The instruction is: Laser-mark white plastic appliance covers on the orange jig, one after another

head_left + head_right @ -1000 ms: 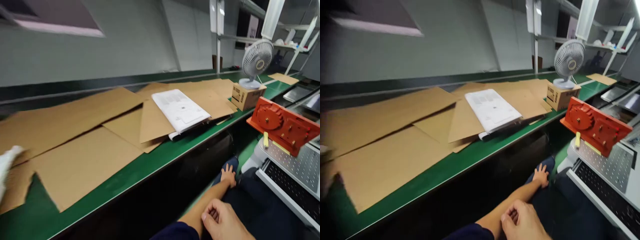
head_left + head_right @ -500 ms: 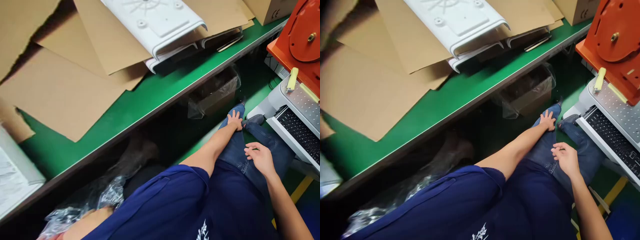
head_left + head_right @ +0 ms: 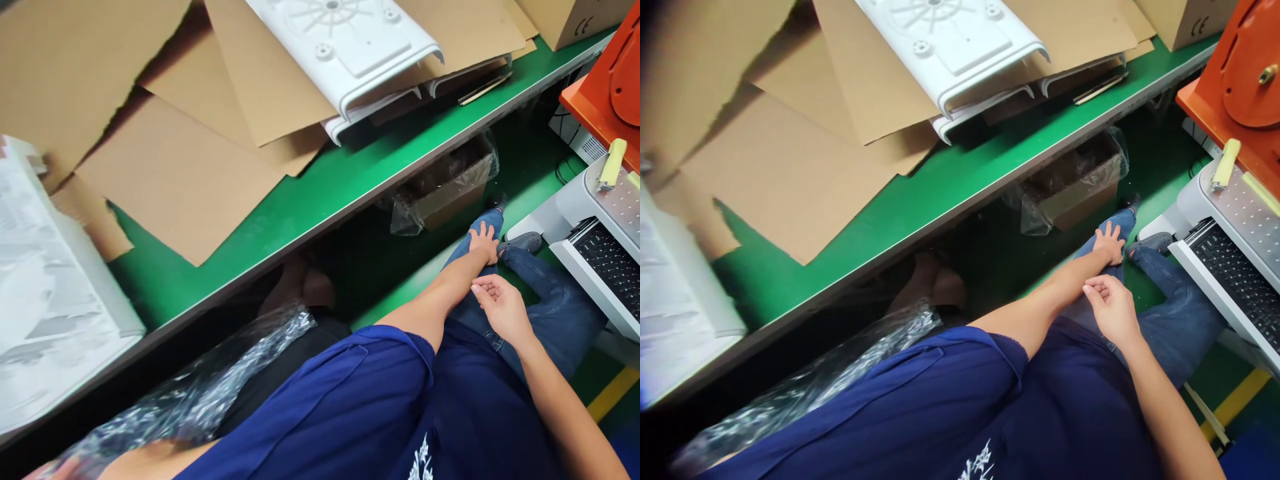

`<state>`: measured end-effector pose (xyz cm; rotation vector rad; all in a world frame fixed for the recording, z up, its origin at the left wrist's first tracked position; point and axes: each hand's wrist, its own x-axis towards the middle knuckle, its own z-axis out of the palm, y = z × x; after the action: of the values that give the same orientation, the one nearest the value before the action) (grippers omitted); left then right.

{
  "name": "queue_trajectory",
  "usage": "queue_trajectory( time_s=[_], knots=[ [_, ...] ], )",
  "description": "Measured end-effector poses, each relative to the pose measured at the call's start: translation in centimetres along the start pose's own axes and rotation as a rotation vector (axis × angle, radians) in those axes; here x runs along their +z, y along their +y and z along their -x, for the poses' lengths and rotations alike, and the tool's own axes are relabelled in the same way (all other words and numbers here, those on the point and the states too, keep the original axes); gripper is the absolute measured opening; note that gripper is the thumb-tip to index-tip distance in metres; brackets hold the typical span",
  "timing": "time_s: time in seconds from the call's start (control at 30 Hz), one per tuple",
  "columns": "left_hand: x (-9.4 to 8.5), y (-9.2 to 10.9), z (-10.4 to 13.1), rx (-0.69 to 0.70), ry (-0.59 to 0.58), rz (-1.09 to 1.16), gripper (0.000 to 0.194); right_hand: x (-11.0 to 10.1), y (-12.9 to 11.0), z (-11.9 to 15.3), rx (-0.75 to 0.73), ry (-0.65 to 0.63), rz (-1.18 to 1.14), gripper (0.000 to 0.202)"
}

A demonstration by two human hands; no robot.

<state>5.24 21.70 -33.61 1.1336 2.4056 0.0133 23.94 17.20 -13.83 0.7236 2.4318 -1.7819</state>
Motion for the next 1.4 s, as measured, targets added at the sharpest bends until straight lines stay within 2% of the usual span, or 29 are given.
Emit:
queue_trajectory(
  time_s=[0.17, 0.3, 0.4, 0.47, 0.53, 0.6, 0.63, 0.77, 0.87, 1.03, 1.2, 1.3, 1.4],
  knots=[
    [0.1, 0.0, 0.0, 0.004, 0.027, -0.003, 0.075, 0.9, -1.2, -0.2, -0.112, 0.007, 0.102, 0.039],
    [-0.2, 0.0, 0.1, 0.009, 0.017, -0.015, 0.079, 1.4, -2.7, 0.9, -0.094, -0.023, 0.183, 0.039],
    [-0.4, 0.0, 0.1, 0.01, 0.023, -0.035, 0.078, 1.5, -4.4, 2.4, -0.062, -0.077, 0.146, 0.033],
    [-0.3, 0.0, 0.1, 0.007, 0.033, -0.04, 0.073, 1.5, -5.5, 3.5, -0.034, -0.158, 0.078, 0.029],
    [-0.3, -0.1, 0.2, 0.004, 0.036, -0.044, 0.07, 1.3, -6.4, 4.4, 0.012, -0.304, -0.012, 0.024],
    [-0.4, -0.1, 0.2, 0.007, 0.035, -0.042, 0.069, 1.0, -6.4, 4.8, 0.085, -0.433, -0.115, 0.025],
    [-0.4, -0.1, 0.3, 0.01, 0.037, -0.037, 0.07, 0.9, -6.1, 4.8, 0.119, -0.443, -0.15, 0.027],
    [-0.6, -0.2, 0.5, 0.018, 0.034, -0.026, 0.072, -0.1, -3.3, 3.0, 0.199, -0.192, -0.184, 0.046],
    [-0.6, -0.2, 0.5, 0.008, 0.019, -0.046, 0.073, -0.6, -1.1, 1.0, 0.275, -0.087, -0.239, 0.06],
    [-0.9, -0.4, 0.3, 0.006, -0.045, -0.032, 0.077, -0.3, 1.3, -1.2, 0.322, 0.015, -0.267, 0.075],
    [-1.8, -1.2, -0.3, -0.028, -0.168, 0.118, 0.085, 0.6, 2.2, -2.4, 0.323, 0.1, -0.322, 0.069],
    [-2.2, -1.5, -0.6, -0.063, -0.213, 0.219, 0.085, 1.3, 2.3, -2.7, 0.31, 0.1, -0.371, 0.071],
    [-2.2, -1.5, -0.6, -0.058, -0.218, 0.214, 0.085, 2.2, 1.9, -2.3, 0.272, 0.067, -0.408, 0.072]
  ],
)
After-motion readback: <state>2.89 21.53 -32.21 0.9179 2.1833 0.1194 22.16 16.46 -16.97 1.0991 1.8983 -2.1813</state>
